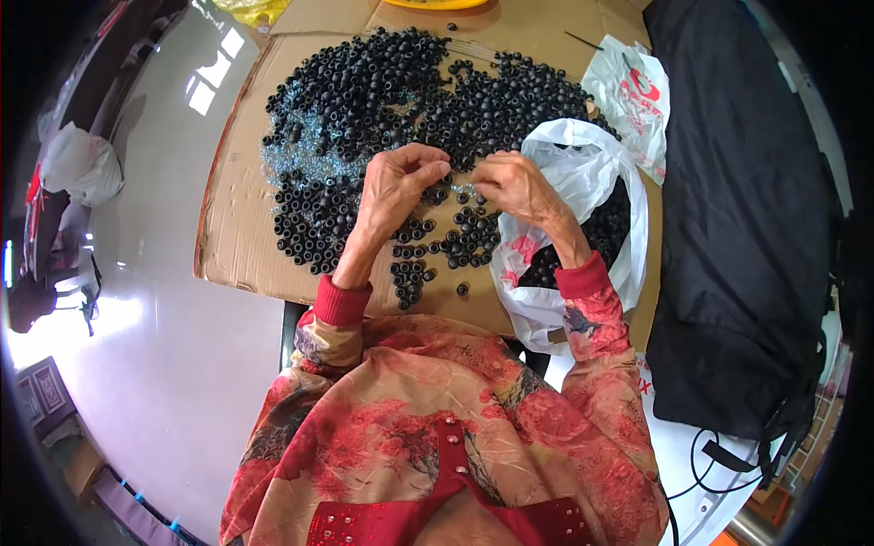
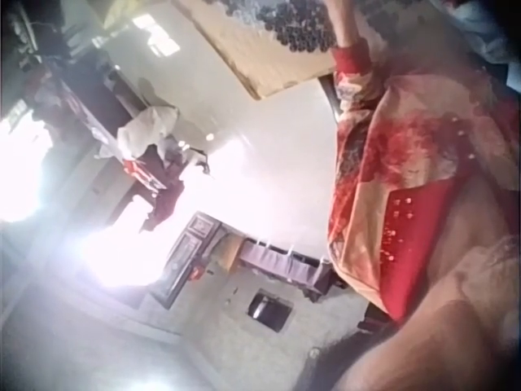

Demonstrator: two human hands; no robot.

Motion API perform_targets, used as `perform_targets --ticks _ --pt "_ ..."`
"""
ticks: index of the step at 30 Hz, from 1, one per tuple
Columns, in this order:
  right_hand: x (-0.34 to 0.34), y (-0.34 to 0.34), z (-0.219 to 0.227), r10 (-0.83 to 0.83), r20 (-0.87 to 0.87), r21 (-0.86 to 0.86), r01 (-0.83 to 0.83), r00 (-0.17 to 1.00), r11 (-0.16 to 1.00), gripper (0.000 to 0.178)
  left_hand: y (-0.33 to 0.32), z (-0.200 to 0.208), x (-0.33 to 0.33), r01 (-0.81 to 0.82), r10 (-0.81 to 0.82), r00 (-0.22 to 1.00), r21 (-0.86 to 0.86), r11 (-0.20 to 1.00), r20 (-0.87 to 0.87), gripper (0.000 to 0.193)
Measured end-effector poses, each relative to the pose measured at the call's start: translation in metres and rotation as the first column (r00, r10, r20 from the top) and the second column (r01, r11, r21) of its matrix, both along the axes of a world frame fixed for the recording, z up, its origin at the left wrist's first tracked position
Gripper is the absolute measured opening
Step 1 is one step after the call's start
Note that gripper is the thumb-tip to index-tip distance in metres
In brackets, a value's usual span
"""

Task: The person sorts small black plastic parts by hand, inspecting them one by one and placing them into a plastic bag.

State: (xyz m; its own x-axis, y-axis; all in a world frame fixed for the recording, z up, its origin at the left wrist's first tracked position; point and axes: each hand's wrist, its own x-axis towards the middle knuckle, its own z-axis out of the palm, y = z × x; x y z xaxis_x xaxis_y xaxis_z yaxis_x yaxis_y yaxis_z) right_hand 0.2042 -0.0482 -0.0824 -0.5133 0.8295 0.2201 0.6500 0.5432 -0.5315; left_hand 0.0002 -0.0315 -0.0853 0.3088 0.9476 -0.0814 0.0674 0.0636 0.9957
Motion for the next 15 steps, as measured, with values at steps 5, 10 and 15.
perform_targets --ticks 5,10,15 --pt "0.003 -0.01 0.0 -0.113 -0.018 0.048 0.114 0.993 0.992 0.004 -0.005 0.005 -0.003 -0.023 0.022 0.999 -0.014 1.0 -0.046 0.018" --pt "-0.002 -0.019 -0.002 -0.063 0.044 0.049 0.061 0.997 0.997 0.006 -0.009 0.004 -0.003 0.001 -0.001 0.999 0.018 1.0 -0.037 0.019" --pt "-0.005 -0.023 -0.003 -0.052 0.241 0.064 0.037 0.969 0.997 0.01 -0.009 0.004 -0.005 -0.003 0.003 0.999 0.005 1.0 -0.045 0.018"
